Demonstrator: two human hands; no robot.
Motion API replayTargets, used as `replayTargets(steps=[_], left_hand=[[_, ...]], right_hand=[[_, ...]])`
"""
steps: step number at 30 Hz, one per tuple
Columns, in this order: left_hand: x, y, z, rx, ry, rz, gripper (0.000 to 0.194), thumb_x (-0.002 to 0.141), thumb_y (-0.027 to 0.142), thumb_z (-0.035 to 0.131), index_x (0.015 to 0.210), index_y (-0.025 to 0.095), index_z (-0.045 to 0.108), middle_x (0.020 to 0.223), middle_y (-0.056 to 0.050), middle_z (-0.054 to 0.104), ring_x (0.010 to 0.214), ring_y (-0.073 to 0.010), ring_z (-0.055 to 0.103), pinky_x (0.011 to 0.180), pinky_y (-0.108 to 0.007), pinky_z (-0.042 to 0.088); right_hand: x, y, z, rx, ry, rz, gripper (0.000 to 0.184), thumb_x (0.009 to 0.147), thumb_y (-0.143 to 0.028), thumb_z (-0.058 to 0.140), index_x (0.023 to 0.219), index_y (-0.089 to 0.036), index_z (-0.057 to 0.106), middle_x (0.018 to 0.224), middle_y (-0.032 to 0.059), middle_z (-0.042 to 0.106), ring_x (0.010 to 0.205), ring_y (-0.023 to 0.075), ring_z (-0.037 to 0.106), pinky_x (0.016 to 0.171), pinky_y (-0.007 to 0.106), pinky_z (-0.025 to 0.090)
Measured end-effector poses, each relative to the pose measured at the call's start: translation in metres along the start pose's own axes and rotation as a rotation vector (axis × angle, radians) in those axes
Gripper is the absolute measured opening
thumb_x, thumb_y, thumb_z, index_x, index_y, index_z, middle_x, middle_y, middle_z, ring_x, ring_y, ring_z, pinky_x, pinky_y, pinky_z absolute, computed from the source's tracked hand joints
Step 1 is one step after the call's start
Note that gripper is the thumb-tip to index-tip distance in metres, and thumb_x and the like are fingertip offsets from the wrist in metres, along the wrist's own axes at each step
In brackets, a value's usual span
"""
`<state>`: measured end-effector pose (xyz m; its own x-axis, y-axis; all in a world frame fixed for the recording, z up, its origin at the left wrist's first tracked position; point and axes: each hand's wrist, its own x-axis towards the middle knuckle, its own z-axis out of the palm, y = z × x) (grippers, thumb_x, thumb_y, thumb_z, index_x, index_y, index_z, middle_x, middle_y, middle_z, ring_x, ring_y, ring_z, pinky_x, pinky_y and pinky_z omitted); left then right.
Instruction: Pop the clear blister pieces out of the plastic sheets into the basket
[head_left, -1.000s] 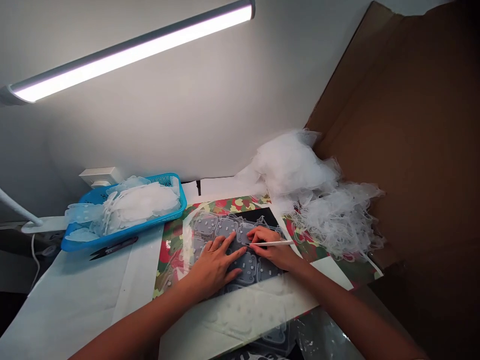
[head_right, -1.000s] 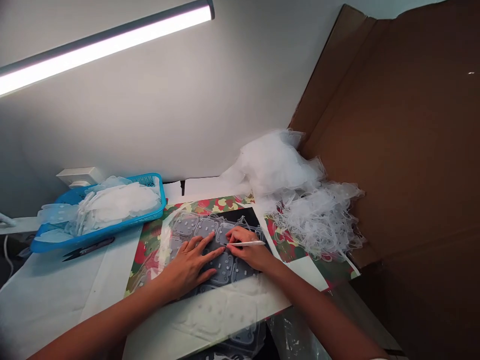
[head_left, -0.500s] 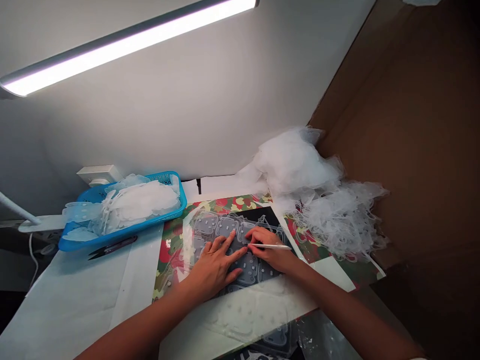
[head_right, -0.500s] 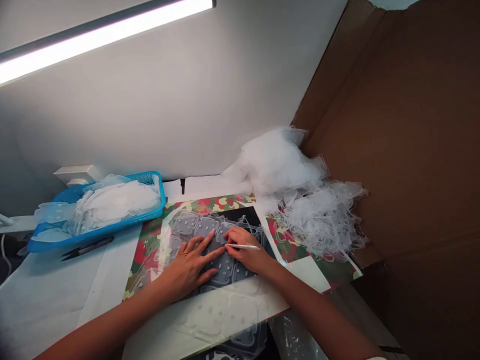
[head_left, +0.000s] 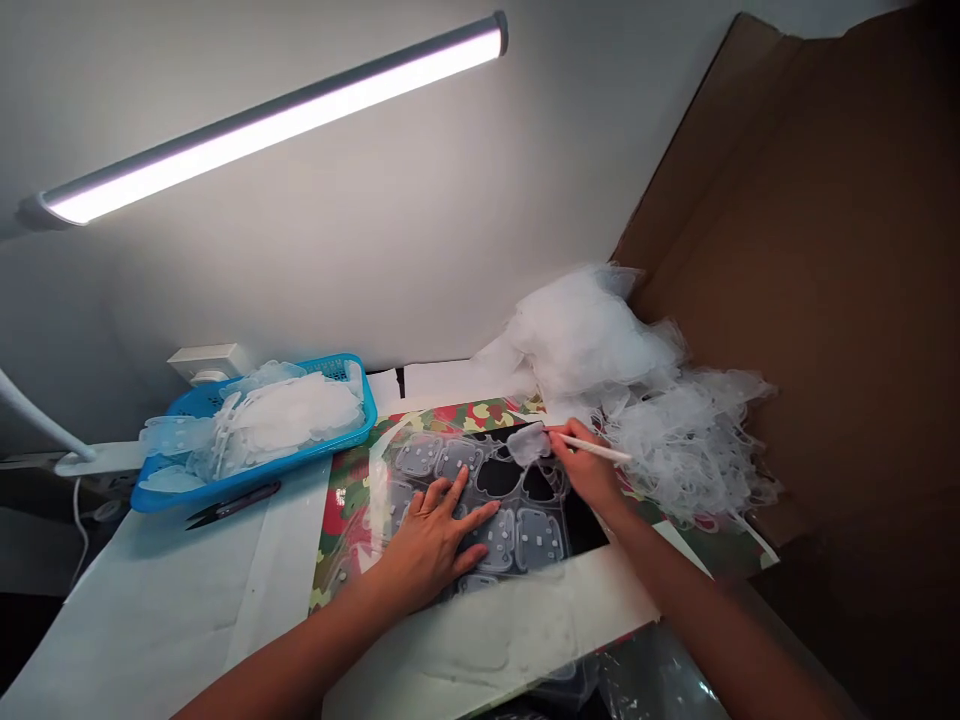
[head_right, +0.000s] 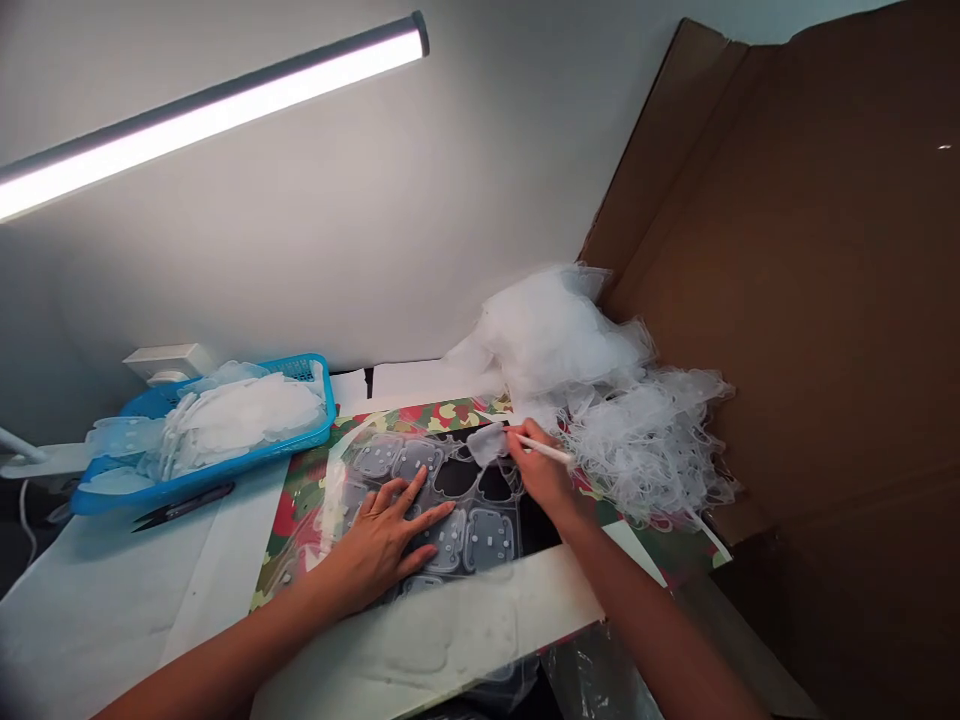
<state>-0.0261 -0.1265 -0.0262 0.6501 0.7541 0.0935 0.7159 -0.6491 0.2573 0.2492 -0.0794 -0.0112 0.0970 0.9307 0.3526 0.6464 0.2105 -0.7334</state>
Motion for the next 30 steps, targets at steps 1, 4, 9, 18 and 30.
replayTargets(steps=[1, 4, 9, 18, 30], left_hand=[[0.003, 0.000, -0.003, -0.032, 0.009, -0.006, 0.049, 0.092, 0.053, 0.051, 0.140, 0.043, 0.048, 0.158, -0.008, 0.029, 0.129, -0.0386, 0.039, 0.097, -0.056, 0.039], [0.025, -0.004, -0.019, -0.216, 0.066, -0.081, 0.045, 0.094, 0.056, 0.043, 0.122, 0.031, 0.068, 0.137, -0.010, 0.057, 0.116, -0.0327, 0.050, 0.096, -0.050, 0.041], [0.079, -0.013, -0.038, -0.741, -0.122, -0.316, 0.079, 0.096, 0.063, 0.016, 0.088, 0.012, 0.075, 0.071, -0.009, 0.071, 0.059, -0.0165, 0.057, 0.060, -0.028, 0.045], [0.083, -0.005, -0.020, -0.462, 0.006, -0.277, 0.021, 0.085, 0.035, 0.058, 0.086, 0.020, 0.073, 0.074, -0.003, 0.069, 0.067, -0.0176, 0.059, 0.060, -0.025, 0.033], [0.060, 0.006, -0.012, -0.141, 0.217, -0.168, 0.035, 0.096, 0.041, 0.047, 0.076, 0.021, 0.069, 0.076, -0.006, 0.068, 0.076, -0.0209, 0.059, 0.062, -0.027, 0.036]], right_hand=[[0.004, 0.003, -0.006, 0.038, 0.039, 0.058, 0.021, 0.090, -0.036, 0.053, 0.075, -0.022, 0.056, 0.085, 0.0042, 0.072, 0.073, 0.0197, 0.063, 0.069, 0.032, 0.048], [0.001, -0.005, -0.016, 0.197, -0.002, 0.096, 0.025, 0.088, -0.038, 0.056, 0.069, -0.022, 0.051, 0.088, 0.0040, 0.073, 0.079, 0.0203, 0.064, 0.072, 0.031, 0.048], [-0.026, -0.055, -0.014, 0.245, -0.316, -0.003, 0.020, 0.088, -0.034, 0.058, 0.073, -0.021, 0.058, 0.103, 0.0049, 0.073, 0.088, 0.0203, 0.066, 0.078, 0.031, 0.047], [0.007, -0.029, 0.006, 0.477, -0.437, 0.160, 0.028, 0.083, -0.045, 0.062, 0.073, -0.021, 0.055, 0.099, 0.0041, 0.071, 0.090, 0.0181, 0.060, 0.083, 0.032, 0.044], [0.024, -0.017, 0.029, 0.126, -0.287, 0.088, 0.023, 0.080, -0.035, 0.059, 0.063, -0.020, 0.051, 0.062, -0.0034, 0.053, 0.064, 0.0143, 0.047, 0.061, 0.026, 0.035]])
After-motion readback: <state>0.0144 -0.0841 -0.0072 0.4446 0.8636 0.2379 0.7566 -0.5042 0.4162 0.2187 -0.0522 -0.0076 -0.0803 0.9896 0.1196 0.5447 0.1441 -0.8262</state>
